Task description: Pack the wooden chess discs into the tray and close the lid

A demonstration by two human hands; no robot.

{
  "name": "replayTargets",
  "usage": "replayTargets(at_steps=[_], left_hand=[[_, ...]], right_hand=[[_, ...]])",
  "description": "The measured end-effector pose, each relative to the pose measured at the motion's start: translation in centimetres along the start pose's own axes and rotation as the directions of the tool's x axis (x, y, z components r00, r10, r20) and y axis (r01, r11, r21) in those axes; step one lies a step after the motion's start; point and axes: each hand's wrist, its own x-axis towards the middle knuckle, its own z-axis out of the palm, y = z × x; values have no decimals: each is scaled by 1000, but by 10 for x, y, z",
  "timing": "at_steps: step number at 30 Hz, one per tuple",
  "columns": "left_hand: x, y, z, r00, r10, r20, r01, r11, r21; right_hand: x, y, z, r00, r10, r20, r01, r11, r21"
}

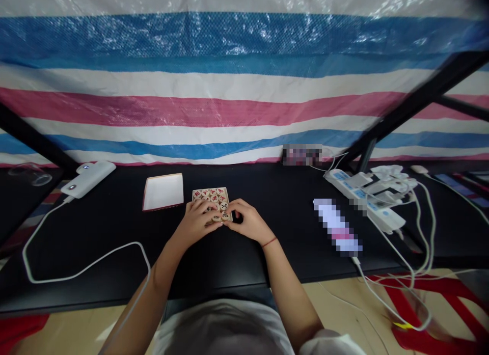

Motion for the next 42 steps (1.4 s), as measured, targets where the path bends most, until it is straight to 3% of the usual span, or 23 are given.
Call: replayTargets(at_steps=[2,4,7,11,16,19,22,24,26,27,29,32,34,36,39,42], left_hand=[[1,-4,-4,997,-31,-69,32,999,8],[1,-12,-9,969,-131,-209,139,990,22],[-4,-33,-15,843,-350,-409,400,916,40],[-10,-50,-17,816,-498,-295,548,828,118],[-8,-43,-19,751,-631,-192,659,730,181],[-5,-38,-28,751,-631,-193,659,729,182],[-4,-32,-44,761,-558,-331,619,778,111],[-3,-23,-54,735,-488,-471,532,845,-45],[-4,-10,-58,704,-475,-527,374,880,-293],[-5,-3,-57,684,-517,-515,317,846,-428],[-7,8,-49,639,-653,-407,269,685,-677],[-11,17,-32,652,-731,-202,191,416,-889],[-12,16,-24,649,-746,-150,163,329,-930],[-12,12,-20,618,-772,-148,213,346,-914],[-12,7,-20,562,-804,-194,388,464,-797],[-14,5,-19,555,-803,-218,516,538,-667]], right_hand=[[0,0,0,1000,2,-20,-3,1000,-18],[1,-1,0,999,0,-53,-1,999,-32],[1,-2,0,991,10,-131,-16,999,-41],[1,0,2,983,25,-181,-33,999,-43],[1,4,3,984,32,-177,-41,998,-48],[2,1,3,974,15,-224,-28,998,-54],[4,-6,7,935,-65,-350,31,994,-102],[5,-9,11,900,-107,-422,56,990,-131],[5,-9,15,893,-98,-440,49,991,-122],[5,-9,17,901,-80,-426,38,994,-106],[5,-7,21,924,-41,-381,22,998,-56],[3,-5,25,940,17,-342,12,996,84],[3,-6,28,932,70,-355,-5,983,182],[5,-9,31,925,125,-360,-40,971,234],[10,-14,35,918,180,-353,-104,969,222],[14,-17,36,905,202,-375,-153,976,155]])
